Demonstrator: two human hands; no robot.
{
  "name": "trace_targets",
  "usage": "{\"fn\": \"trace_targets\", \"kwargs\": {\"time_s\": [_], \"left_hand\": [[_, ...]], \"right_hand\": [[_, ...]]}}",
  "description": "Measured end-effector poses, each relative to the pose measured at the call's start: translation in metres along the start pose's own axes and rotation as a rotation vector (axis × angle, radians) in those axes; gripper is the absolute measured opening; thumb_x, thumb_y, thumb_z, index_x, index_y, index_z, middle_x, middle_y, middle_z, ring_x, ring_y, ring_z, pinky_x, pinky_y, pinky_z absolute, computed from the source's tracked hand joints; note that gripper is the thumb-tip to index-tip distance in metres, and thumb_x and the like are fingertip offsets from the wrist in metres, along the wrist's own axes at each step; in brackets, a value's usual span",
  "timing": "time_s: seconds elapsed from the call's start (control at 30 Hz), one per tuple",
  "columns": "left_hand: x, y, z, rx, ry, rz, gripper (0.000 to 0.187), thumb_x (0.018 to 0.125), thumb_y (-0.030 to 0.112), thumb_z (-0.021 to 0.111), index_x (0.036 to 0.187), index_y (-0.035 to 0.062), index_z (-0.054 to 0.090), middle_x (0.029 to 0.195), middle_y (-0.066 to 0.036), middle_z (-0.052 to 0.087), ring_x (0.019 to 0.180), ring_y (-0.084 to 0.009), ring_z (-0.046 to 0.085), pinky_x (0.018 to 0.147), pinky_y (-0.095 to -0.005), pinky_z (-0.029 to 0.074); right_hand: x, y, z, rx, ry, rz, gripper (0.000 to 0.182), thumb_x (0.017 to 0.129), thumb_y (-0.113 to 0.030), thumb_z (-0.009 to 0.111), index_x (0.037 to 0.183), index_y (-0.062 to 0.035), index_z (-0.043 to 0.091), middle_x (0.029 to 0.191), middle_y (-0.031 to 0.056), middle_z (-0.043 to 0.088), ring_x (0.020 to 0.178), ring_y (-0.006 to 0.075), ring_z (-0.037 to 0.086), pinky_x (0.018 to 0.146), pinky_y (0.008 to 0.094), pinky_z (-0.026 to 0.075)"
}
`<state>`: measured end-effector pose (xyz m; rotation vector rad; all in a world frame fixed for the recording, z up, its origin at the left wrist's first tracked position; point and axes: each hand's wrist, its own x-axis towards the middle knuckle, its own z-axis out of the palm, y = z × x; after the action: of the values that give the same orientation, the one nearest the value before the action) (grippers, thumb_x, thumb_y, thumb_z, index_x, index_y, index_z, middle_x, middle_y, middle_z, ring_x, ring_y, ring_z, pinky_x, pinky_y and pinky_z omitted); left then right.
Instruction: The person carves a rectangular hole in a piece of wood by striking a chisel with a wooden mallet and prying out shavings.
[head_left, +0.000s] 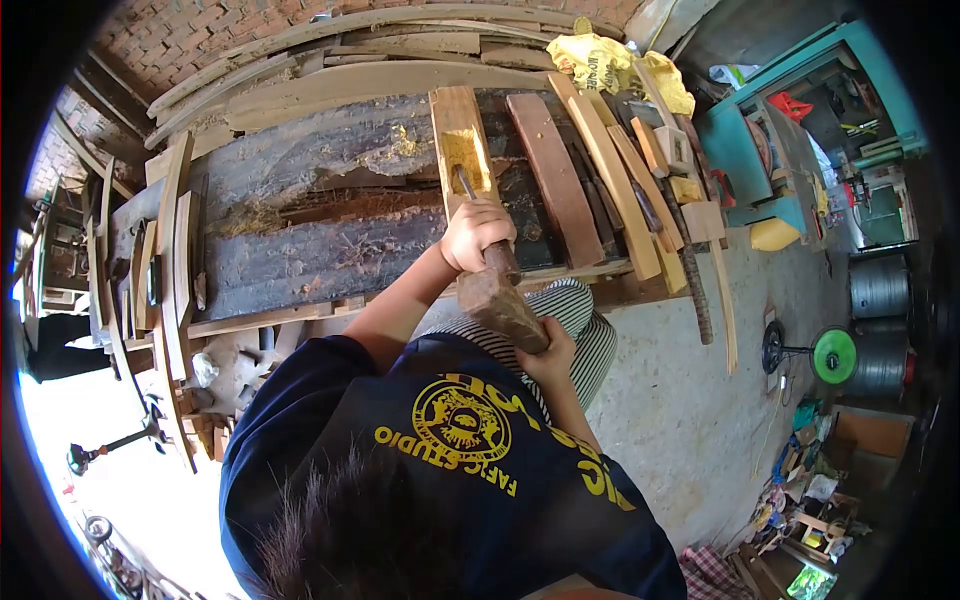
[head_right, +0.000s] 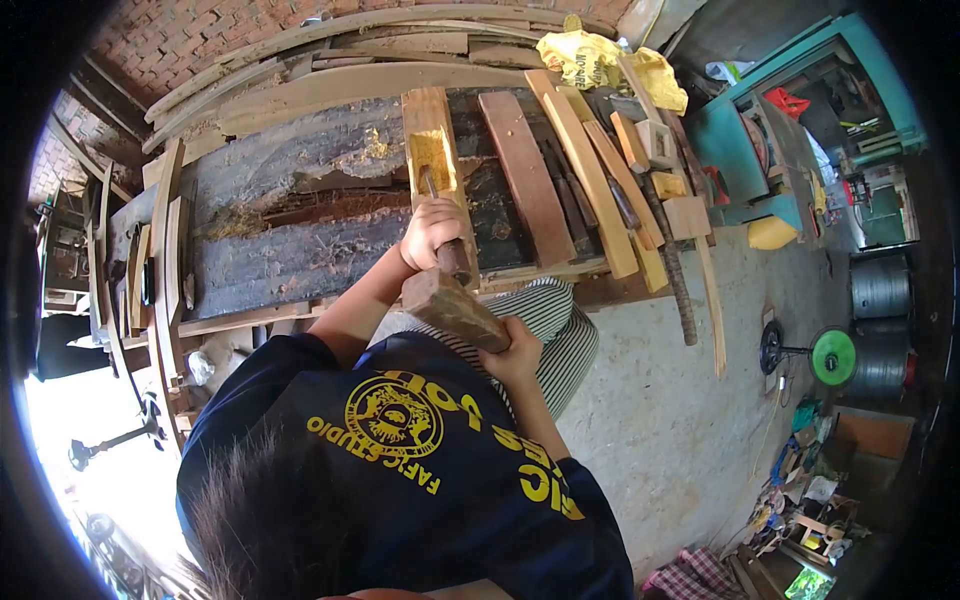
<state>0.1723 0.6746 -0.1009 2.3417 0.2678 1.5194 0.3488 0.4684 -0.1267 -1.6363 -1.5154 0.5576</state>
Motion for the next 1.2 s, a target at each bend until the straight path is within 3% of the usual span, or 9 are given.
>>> {"fn": "trace_targets", "kwargs": {"time_s": [0.17, 0.2, 0.33, 0.4, 0.5, 0.67, 0.9, 1.07, 1.2], "left_hand": [[-0.001, 0.003, -0.002, -0.032, 0.020, -0.065, 0.030, 0.052, 0.026, 0.071, 0.074, 0.0086, 0.058, 0.070, -0.009, 0.059, 0.066, -0.0332, 0.059, 0.063, -0.0401, 0.047], [-0.005, -0.001, -0.001, -0.039, 0.015, -0.066, 0.030, 0.052, 0.026, 0.071, 0.074, 0.0086, 0.058, 0.070, -0.009, 0.059, 0.066, -0.0332, 0.059, 0.063, -0.0401, 0.047], [-0.006, -0.002, -0.006, -0.007, 0.007, -0.029, 0.032, 0.054, 0.027, 0.071, 0.076, 0.0080, 0.060, 0.072, -0.010, 0.060, 0.067, -0.0337, 0.060, 0.063, -0.0407, 0.048], [-0.007, 0.002, -0.005, 0.005, -0.022, -0.054, 0.031, 0.056, 0.028, 0.071, 0.077, 0.0078, 0.060, 0.074, -0.010, 0.061, 0.068, -0.0329, 0.061, 0.065, -0.0401, 0.049], [-0.007, -0.008, -0.001, 0.029, -0.039, 0.019, 0.027, 0.059, 0.026, 0.070, 0.076, 0.0081, 0.059, 0.072, -0.009, 0.060, 0.068, -0.0321, 0.061, 0.064, -0.0393, 0.049], [-0.005, 0.002, -0.003, 0.029, -0.057, -0.025, 0.023, 0.063, 0.025, 0.068, 0.075, 0.0084, 0.058, 0.073, -0.008, 0.061, 0.069, -0.0312, 0.061, 0.064, -0.0386, 0.049], [-0.002, 0.001, -0.006, 0.024, -0.080, 0.017, 0.032, 0.054, 0.028, 0.072, 0.075, 0.0088, 0.058, 0.074, -0.008, 0.062, 0.069, -0.0312, 0.062, 0.065, -0.0378, 0.049], [-0.004, 0.002, -0.002, 0.104, -0.046, 0.024, 0.013, 0.066, 0.019, 0.063, 0.072, 0.0091, 0.058, 0.074, -0.007, 0.061, 0.069, -0.0287, 0.062, 0.065, -0.0375, 0.048], [-0.007, 0.003, -0.003, 0.097, -0.055, 0.009, 0.014, 0.067, 0.021, 0.063, 0.073, 0.0093, 0.058, 0.074, -0.006, 0.061, 0.068, -0.0288, 0.062, 0.064, -0.0380, 0.048]], "right_hand": [[0.012, -0.006, 0.004, 0.196, 0.077, -0.200, 0.032, 0.058, -0.015, 0.073, 0.085, -0.0030, 0.060, 0.071, 0.0150, 0.059, 0.065, 0.0307, 0.062, 0.060, 0.0345, 0.049], [0.019, -0.008, 0.003, 0.061, -0.083, 0.047, 0.034, 0.058, -0.015, 0.073, 0.087, -0.0024, 0.060, 0.073, 0.0152, 0.060, 0.067, 0.0324, 0.062, 0.061, 0.0357, 0.049], [0.015, -0.002, -0.004, -0.030, -0.105, -0.011, 0.036, 0.058, -0.017, 0.073, 0.088, -0.0015, 0.060, 0.082, 0.0173, 0.063, 0.072, 0.0345, 0.063, 0.065, 0.0380, 0.050], [0.015, 0.006, 0.001, 0.283, 0.026, -0.274, 0.039, 0.057, -0.019, 0.074, 0.089, -0.0015, 0.060, 0.083, 0.0176, 0.063, 0.073, 0.0357, 0.063, 0.066, 0.0387, 0.051], [0.020, -0.011, 0.000, 0.002, -0.107, 0.077, 0.042, 0.054, -0.021, 0.075, 0.088, -0.0016, 0.059, 0.081, 0.0165, 0.062, 0.073, 0.0351, 0.064, 0.065, 0.0390, 0.051], [0.017, -0.013, -0.011, 0.097, -0.010, -0.198, 0.035, 0.058, -0.018, 0.073, 0.085, -0.0021, 0.058, 0.072, 0.0155, 0.060, 0.066, 0.0323, 0.062, 0.063, 0.0363, 0.049], [0.012, -0.010, -0.008, -0.023, 0.020, -0.118, 0.033, 0.058, -0.018, 0.071, 0.083, -0.0013, 0.057, 0.070, 0.0152, 0.058, 0.064, 0.0307, 0.060, 0.061, 0.0342, 0.048], [0.015, -0.010, -0.002, -0.034, -0.108, 0.129, 0.038, 0.056, -0.019, 0.073, 0.086, -0.0027, 0.059, 0.077, 0.0168, 0.061, 0.071, 0.0370, 0.062, 0.064, 0.0402, 0.050], [0.004, -0.010, -0.010, -0.061, -0.094, 0.052, 0.035, 0.058, -0.018, 0.073, 0.086, -0.0025, 0.059, 0.078, 0.0175, 0.061, 0.072, 0.0370, 0.062, 0.065, 0.0397, 0.050]]}}
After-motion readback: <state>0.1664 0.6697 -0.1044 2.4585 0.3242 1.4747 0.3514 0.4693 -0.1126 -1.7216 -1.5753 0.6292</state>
